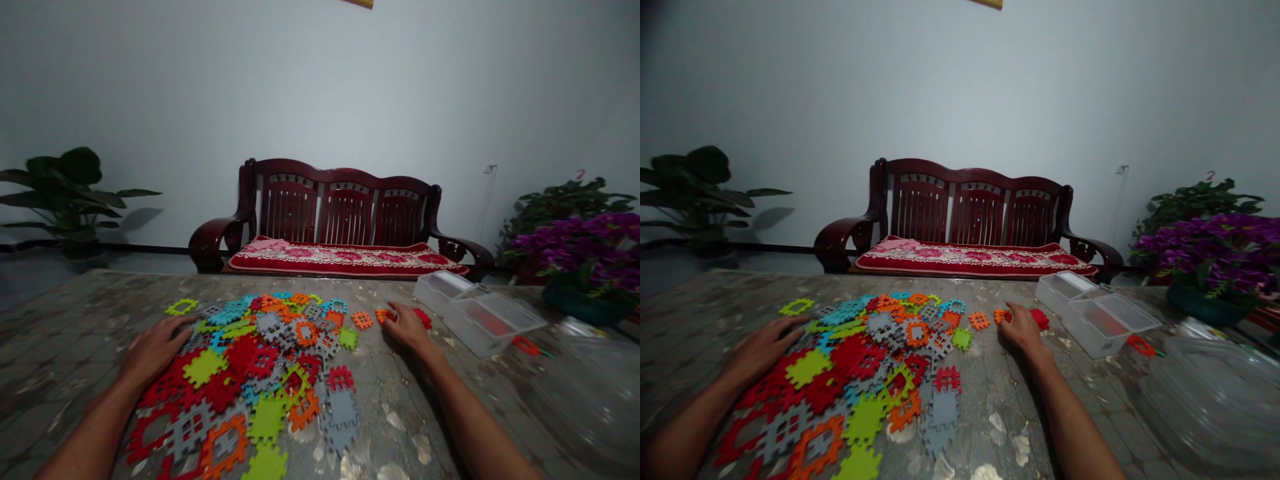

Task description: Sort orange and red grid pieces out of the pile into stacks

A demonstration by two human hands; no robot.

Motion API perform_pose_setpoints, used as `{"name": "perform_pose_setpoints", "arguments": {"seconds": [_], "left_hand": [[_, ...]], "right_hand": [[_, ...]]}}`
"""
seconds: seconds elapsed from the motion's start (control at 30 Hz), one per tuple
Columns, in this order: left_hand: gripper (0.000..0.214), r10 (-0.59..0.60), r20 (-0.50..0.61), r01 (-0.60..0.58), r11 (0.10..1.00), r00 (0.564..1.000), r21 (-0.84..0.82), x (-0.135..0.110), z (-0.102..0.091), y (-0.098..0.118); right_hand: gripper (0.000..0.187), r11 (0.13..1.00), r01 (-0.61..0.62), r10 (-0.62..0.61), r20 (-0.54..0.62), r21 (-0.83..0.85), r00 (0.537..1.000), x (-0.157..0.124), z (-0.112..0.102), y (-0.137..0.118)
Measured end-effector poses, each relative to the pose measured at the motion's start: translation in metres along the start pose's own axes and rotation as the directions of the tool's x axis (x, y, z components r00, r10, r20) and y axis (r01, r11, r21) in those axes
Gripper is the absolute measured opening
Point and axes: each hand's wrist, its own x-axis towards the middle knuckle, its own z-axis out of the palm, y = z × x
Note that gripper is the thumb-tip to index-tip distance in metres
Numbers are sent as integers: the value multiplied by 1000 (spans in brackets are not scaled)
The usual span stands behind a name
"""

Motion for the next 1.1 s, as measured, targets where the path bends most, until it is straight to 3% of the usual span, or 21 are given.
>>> {"name": "perform_pose_setpoints", "arguments": {"seconds": [0.17,0.37,0.6,0.73,0.87,1.1], "left_hand": [[58,3,-9,-3,1000,1000,-17,1,1,-3],[55,9,-21,-10,999,1000,-31,1,0,-3],[56,-7,-27,6,1000,1000,-31,-1,1,-1],[55,0,-20,0,999,1000,-42,-2,-1,2],[52,-7,-40,5,999,999,-50,-4,-4,6],[48,-14,-59,12,999,998,-37,-6,-6,9]], "right_hand": [[58,998,21,-20,21,-61,1000,-1,0,-14],[31,980,73,-63,59,-185,996,0,-4,-19],[37,972,26,-31,-20,-233,999,-7,-5,-17],[41,979,158,-169,-83,-128,982,-17,-6,-38],[35,933,358,-359,4,33,933,-22,0,-70],[29,851,525,-525,93,25,846,-14,11,-97]]}}
